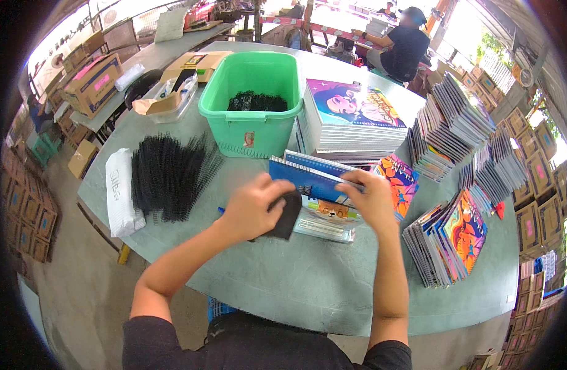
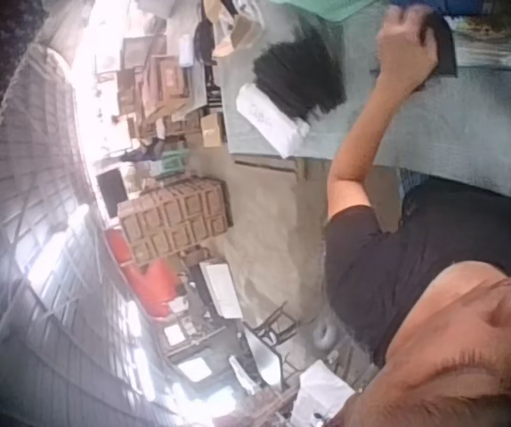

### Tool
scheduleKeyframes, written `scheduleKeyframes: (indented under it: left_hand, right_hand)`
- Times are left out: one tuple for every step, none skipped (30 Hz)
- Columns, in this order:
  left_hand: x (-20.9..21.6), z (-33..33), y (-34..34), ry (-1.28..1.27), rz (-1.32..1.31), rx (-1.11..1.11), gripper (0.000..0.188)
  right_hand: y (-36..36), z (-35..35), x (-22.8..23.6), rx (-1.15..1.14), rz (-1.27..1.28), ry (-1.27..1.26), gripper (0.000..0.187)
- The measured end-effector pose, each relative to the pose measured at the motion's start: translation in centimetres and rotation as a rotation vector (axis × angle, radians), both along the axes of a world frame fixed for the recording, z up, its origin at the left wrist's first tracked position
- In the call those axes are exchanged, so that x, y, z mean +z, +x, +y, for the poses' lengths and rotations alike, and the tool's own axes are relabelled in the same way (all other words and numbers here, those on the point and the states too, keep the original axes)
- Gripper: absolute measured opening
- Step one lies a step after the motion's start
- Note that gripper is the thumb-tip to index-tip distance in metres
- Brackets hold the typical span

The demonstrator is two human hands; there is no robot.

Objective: The person inserts plastic spiral coils through the punched holes of notebooks one at a time and uses pliers to trim and crimp the ends of each coil.

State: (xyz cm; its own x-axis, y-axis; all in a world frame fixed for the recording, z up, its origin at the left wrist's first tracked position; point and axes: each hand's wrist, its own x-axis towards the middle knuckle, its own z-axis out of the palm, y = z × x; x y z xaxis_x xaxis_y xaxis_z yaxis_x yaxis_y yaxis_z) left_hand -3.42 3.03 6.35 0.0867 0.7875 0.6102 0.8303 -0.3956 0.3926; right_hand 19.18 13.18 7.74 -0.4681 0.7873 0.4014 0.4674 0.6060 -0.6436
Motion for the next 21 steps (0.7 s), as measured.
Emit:
scheduleKeyframes:
  left_hand:
    - [1.2,-0.3,-0.2,0.080,-0.030,0.010,0.033]
    - [3.0,0.0,0.0,0.269,-0.089,0.114,0.034]
    - [3.7,0.5,-0.1,0.397,-0.247,0.166,0.034]
    - [2.7,0.8,0.3,0.253,-0.141,0.098,0.034]
    - [2.0,1.1,0.7,0.119,-0.036,0.039,0.035]
    - [1.6,1.2,1.1,0.122,-0.069,0.017,0.034]
    - [1.6,1.2,0.8,0.185,-0.076,0.034,0.033]
    - [3.5,1.3,0.7,0.239,-0.074,0.028,0.033]
    - [4.7,1.1,0.6,0.291,-0.073,0.037,0.033]
    - [4.9,1.2,0.8,0.392,-0.167,0.144,0.032]
    - [4.2,1.1,1.1,0.210,-0.115,0.053,0.032]
    - [2.3,1.1,1.5,0.032,-0.073,-0.032,0.032]
    - [0.4,0.8,1.8,-0.145,-0.032,-0.117,0.032]
    - [0.1,0.3,2.3,-0.286,0.074,-0.255,0.033]
    - [0.2,0.6,2.4,-0.147,0.015,-0.187,0.033]
    - [0.6,0.8,2.5,-0.009,-0.045,-0.120,0.034]
    - [1.9,0.8,2.7,0.119,-0.102,-0.055,0.035]
    - [3.3,1.7,1.9,0.336,-0.183,0.116,0.034]
    - [2.6,1.8,2.1,0.203,-0.097,0.031,0.033]
    - [1.2,1.7,2.3,0.077,-0.014,-0.038,0.032]
    - [0.0,1.8,2.7,-0.045,0.062,-0.118,0.032]
  right_hand:
    - [1.5,1.0,-0.8,0.044,0.123,-0.177,0.017]
    - [2.2,1.1,-1.3,0.088,0.238,-0.362,0.017]
    - [2.3,0.7,-2.2,0.072,0.309,-0.373,0.016]
    - [2.1,0.1,-3.0,0.057,0.378,-0.383,0.015]
    - [1.7,-0.3,-3.2,0.051,0.446,-0.385,0.015]
    - [1.5,-0.4,-3.1,0.025,0.456,-0.352,0.015]
    - [1.6,-0.3,-2.9,0.026,0.443,-0.349,0.014]
    - [1.8,-0.3,-3.0,0.005,0.446,-0.349,0.014]
    - [1.8,-0.3,-3.3,-0.002,0.443,-0.356,0.014]
    - [1.9,-0.4,-3.6,0.000,0.459,-0.368,0.014]
    - [1.7,-0.5,-3.7,0.010,0.474,-0.376,0.014]
    - [1.6,-0.4,-3.7,0.022,0.478,-0.379,0.014]
    - [1.4,-0.5,-3.6,0.021,0.462,-0.372,0.014]
    - [1.5,-0.6,-3.6,0.009,0.451,-0.363,0.014]
    - [1.6,-0.7,-3.5,-0.004,0.439,-0.355,0.015]
    - [1.6,-0.5,-3.4,0.005,0.450,-0.337,0.015]
    - [1.7,-0.6,-3.5,0.010,0.464,-0.328,0.015]
    - [1.8,-0.7,-3.6,0.014,0.478,-0.320,0.015]
    - [1.8,-0.8,-3.7,0.005,0.491,-0.327,0.014]
    - [1.5,-0.7,-3.6,0.012,0.496,-0.331,0.014]
    - [1.4,-0.6,-3.5,0.009,0.498,-0.329,0.014]
